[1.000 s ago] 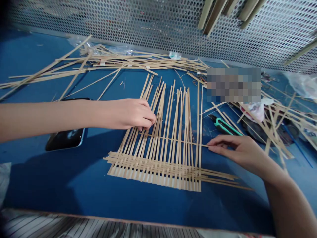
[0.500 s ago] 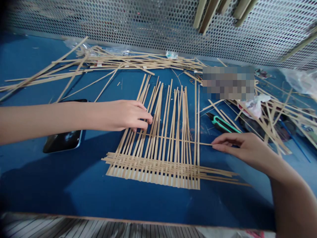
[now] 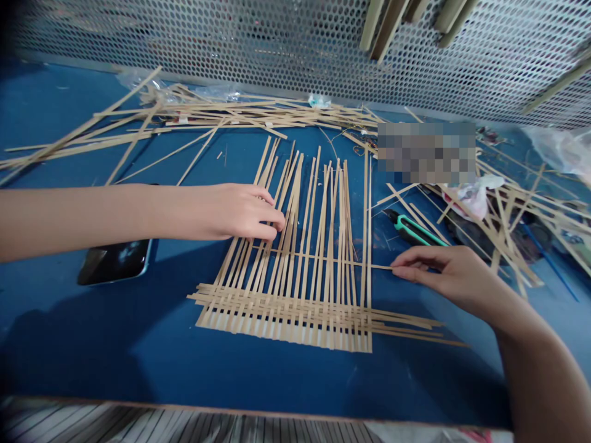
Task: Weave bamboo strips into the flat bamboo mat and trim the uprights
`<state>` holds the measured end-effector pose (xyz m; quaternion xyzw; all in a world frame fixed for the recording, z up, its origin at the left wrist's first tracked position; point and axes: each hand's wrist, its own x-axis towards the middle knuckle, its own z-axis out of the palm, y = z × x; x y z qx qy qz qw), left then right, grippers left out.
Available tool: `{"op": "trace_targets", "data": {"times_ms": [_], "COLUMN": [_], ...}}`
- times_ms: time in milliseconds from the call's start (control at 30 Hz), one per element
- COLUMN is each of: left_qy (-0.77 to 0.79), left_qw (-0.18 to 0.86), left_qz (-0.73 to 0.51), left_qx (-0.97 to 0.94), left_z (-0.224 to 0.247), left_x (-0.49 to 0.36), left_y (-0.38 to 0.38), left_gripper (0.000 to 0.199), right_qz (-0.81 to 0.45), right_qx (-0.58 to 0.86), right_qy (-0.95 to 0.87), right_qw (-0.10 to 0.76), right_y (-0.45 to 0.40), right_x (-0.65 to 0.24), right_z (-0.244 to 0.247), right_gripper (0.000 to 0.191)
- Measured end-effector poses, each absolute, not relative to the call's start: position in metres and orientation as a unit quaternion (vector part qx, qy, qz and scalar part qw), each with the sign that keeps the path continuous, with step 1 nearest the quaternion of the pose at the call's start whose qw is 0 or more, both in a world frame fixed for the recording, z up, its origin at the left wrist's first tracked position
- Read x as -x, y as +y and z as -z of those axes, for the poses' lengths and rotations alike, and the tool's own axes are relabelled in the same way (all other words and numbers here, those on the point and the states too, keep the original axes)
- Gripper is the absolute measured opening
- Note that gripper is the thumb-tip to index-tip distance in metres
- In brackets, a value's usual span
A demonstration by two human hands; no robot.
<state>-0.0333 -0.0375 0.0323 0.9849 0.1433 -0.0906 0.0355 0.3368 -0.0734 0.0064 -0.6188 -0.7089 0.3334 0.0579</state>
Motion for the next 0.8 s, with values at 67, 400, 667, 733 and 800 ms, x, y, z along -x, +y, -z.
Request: {"op": "trace_targets", "data": {"times_ms": [67,400,667,733,800], "left_qy": [0.139,0.166,0.240,0.266,0.286], "left_qw": [0.041,0.084,0.139,0.167,0.184], "left_qz": [0.078,0.078,0.079,0.076,0.070], "left_qx": [-0.986,-0.979,-0.957,-0.947,-0.938], "left_z": [-0.030,-0.024,-0.026,-0.029,-0.032], "left_x": [0.035,0.035,0.031,0.028,0.025], "left_y": [-0.036,-0.034,-0.037,-0.040,-0.043], "left_gripper": [0.046,0.032,0.025,0.023,0.022], "right_qz": [-0.337,-0.350,-0.342,-0.343,-0.341], "right_qx": [0.617,0.623,0.627,0.623,0.619], "right_qy": [-0.709,-0.697,-0.697,-0.700,-0.705], "right_qw": [0.059,0.053,0.068,0.065,0.058], "right_y": [-0.074,-0.074,-0.075,-0.075,-0.075], "right_x": [-0.336,-0.338,-0.330,-0.332,-0.334], "right_z": [-0.007,-0.009,-0.005,-0.005,-0.005], "right_gripper": [0.042,0.042,0.045,0.045,0.044]}}
